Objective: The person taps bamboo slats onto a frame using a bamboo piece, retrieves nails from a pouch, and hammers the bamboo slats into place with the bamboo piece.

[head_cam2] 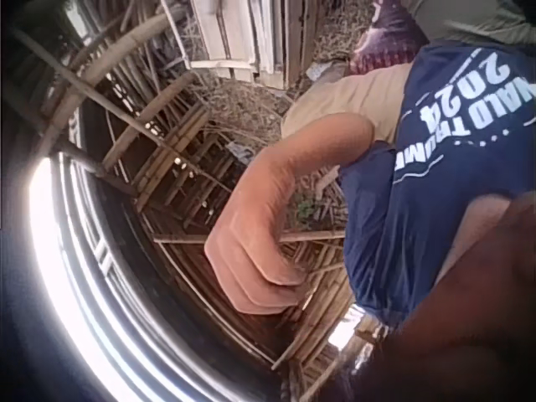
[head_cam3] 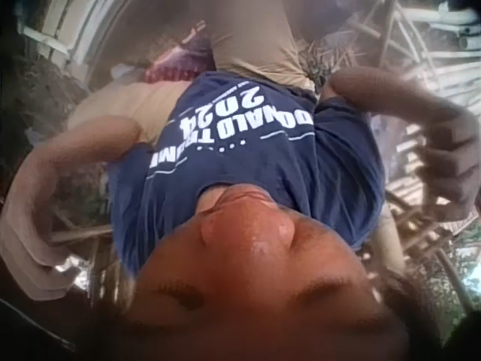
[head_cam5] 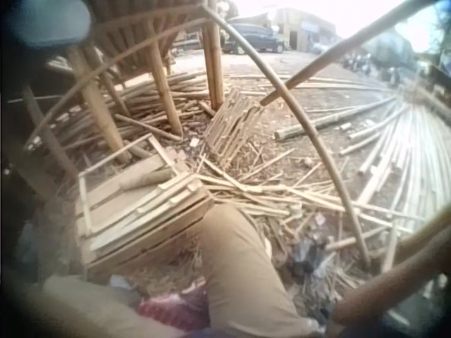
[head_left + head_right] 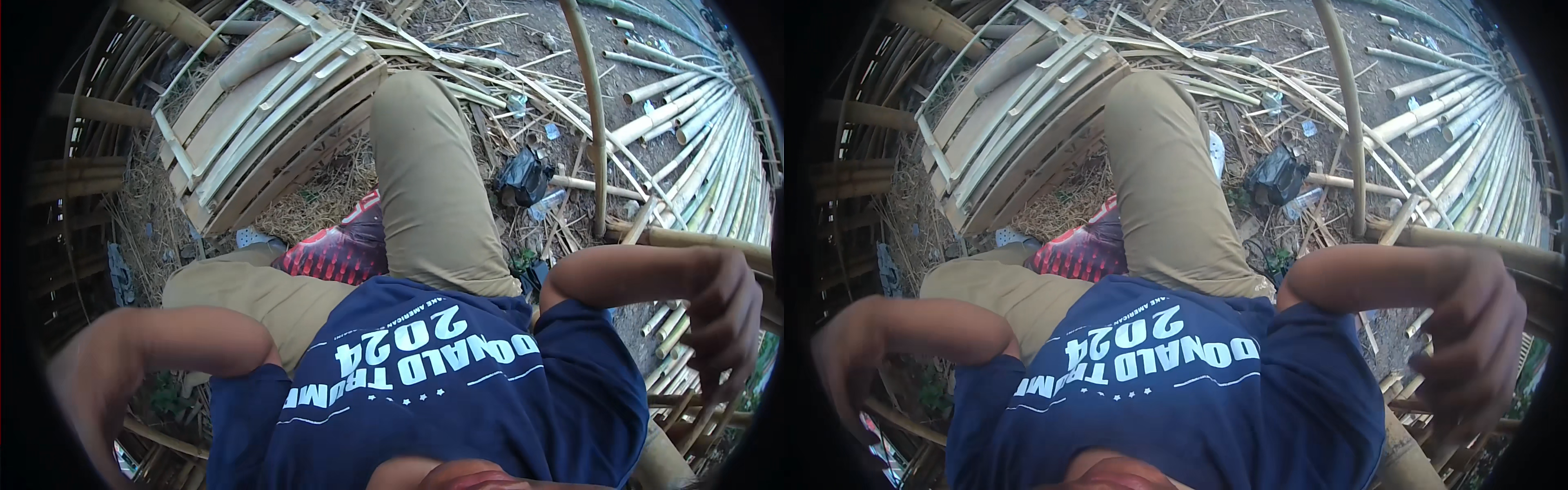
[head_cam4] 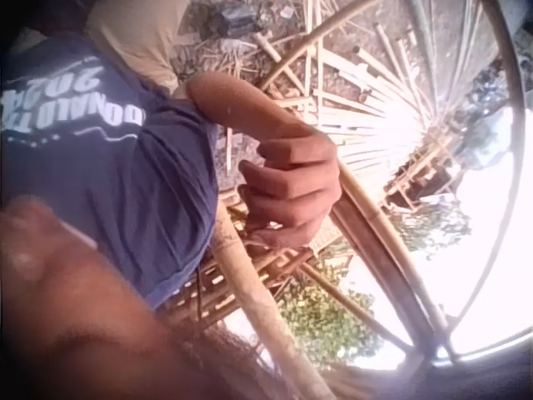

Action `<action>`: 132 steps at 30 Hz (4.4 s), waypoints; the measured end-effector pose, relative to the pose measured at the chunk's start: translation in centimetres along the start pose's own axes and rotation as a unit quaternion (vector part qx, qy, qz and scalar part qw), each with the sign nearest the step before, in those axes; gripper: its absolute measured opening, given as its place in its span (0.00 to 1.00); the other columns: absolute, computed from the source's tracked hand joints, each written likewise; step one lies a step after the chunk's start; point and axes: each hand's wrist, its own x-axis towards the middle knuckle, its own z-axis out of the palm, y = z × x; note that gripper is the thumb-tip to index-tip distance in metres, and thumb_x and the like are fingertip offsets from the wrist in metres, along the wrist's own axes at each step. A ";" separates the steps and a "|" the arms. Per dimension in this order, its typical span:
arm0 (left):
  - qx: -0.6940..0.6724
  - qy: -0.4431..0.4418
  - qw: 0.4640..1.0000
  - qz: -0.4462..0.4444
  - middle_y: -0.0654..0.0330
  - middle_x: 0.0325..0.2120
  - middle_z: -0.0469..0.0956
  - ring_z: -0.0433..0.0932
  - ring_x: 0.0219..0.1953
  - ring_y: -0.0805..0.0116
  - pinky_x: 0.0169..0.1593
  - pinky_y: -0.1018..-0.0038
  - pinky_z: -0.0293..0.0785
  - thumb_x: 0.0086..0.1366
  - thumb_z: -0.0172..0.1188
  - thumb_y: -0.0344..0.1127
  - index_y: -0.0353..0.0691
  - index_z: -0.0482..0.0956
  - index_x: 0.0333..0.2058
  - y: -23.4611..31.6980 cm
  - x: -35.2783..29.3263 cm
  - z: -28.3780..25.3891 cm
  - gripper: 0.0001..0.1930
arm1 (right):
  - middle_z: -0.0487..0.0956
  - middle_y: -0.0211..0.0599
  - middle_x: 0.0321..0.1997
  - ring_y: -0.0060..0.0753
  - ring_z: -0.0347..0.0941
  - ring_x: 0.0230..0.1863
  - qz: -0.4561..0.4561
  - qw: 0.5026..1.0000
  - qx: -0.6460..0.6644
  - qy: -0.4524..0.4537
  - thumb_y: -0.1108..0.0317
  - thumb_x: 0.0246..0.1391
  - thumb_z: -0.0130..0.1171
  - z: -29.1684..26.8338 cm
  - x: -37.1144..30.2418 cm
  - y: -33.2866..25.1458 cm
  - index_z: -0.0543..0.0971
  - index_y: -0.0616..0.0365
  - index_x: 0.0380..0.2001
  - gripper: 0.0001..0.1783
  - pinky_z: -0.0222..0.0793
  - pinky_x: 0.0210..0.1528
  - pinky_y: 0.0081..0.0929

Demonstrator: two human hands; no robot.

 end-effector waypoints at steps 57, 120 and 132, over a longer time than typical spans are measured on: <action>0.361 -0.037 0.584 -0.727 0.50 0.58 0.78 0.77 0.61 0.53 0.61 0.59 0.75 0.56 0.59 0.21 0.49 0.71 0.67 -38.2 -11.5 -0.2 0.37 | 0.88 0.45 0.41 0.39 0.87 0.35 0.870 0.316 -0.378 -0.008 0.58 0.51 0.66 -0.5 -20.2 10.3 0.86 0.56 0.50 0.23 0.83 0.43 0.37; 0.328 -0.011 0.641 -0.694 0.49 0.50 0.83 0.82 0.50 0.47 0.52 0.57 0.77 0.65 0.57 0.32 0.59 0.72 0.67 -38.6 -12.6 0.1 0.30 | 0.87 0.33 0.49 0.29 0.82 0.43 0.817 0.468 -0.140 0.307 0.66 0.51 0.72 1.4 -32.3 13.5 0.86 0.50 0.51 0.22 0.74 0.44 0.30; 0.344 -0.059 0.596 -0.724 0.53 0.50 0.84 0.83 0.51 0.52 0.54 0.59 0.79 0.61 0.60 0.31 0.57 0.79 0.61 -39.2 -13.1 0.2 0.27 | 0.83 0.38 0.59 0.39 0.79 0.56 0.857 0.417 -0.294 0.076 0.59 0.55 0.67 1.8 -35.8 13.7 0.82 0.49 0.58 0.27 0.72 0.59 0.36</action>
